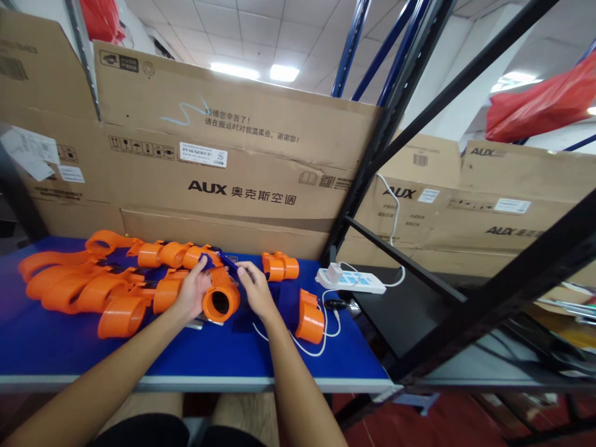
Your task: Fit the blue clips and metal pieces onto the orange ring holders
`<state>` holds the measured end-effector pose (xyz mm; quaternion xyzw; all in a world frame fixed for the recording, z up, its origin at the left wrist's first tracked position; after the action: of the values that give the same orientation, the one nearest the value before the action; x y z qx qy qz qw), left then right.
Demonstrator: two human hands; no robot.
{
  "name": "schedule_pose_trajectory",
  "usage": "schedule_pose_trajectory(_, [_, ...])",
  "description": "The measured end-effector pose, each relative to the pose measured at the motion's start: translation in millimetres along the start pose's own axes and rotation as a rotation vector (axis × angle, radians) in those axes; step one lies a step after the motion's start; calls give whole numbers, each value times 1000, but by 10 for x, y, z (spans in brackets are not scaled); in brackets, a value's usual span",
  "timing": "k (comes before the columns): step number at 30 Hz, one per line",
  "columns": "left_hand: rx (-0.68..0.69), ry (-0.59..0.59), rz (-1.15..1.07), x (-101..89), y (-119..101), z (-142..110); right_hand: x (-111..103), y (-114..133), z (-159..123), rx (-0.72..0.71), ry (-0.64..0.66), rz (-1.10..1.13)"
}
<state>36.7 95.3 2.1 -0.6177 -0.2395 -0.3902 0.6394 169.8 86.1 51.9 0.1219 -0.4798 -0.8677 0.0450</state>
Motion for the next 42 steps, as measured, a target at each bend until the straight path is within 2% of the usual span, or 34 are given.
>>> schedule_pose_trajectory(8, [125,-47,17,-140,-58,68,36,-66,-20,40,7,74])
schedule_pose_trajectory(13, [219,-116,47,-215,-143,80,-88,-5,-20,-51,-62,56])
schedule_pose_trajectory(18, [296,-121,148,-183,-207,49,-178,129,-38,-190,-67,-54])
schedule_pose_trajectory(22, [293,-111,187,-164,-206,34,-185,228,-54,-241,-47,-141])
schedule_pose_trajectory(27, [288,-97,210,-153,-203,27,-155,276,-57,-241,-21,-164])
schedule_pose_trajectory(42, [303,-104,211,-129,-231,0,-156,172,-46,-213,-15,-125])
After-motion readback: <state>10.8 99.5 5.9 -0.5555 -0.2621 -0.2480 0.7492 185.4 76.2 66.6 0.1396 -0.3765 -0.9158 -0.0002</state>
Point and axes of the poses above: each hand's wrist, its own z-axis towards the middle knuckle, its own x-axis out of the palm, y = z × x, the point moved 9 cm from there along z, towards the middle knuckle, and after that the axes turned 1 degree about y, right-handed, at the moved point
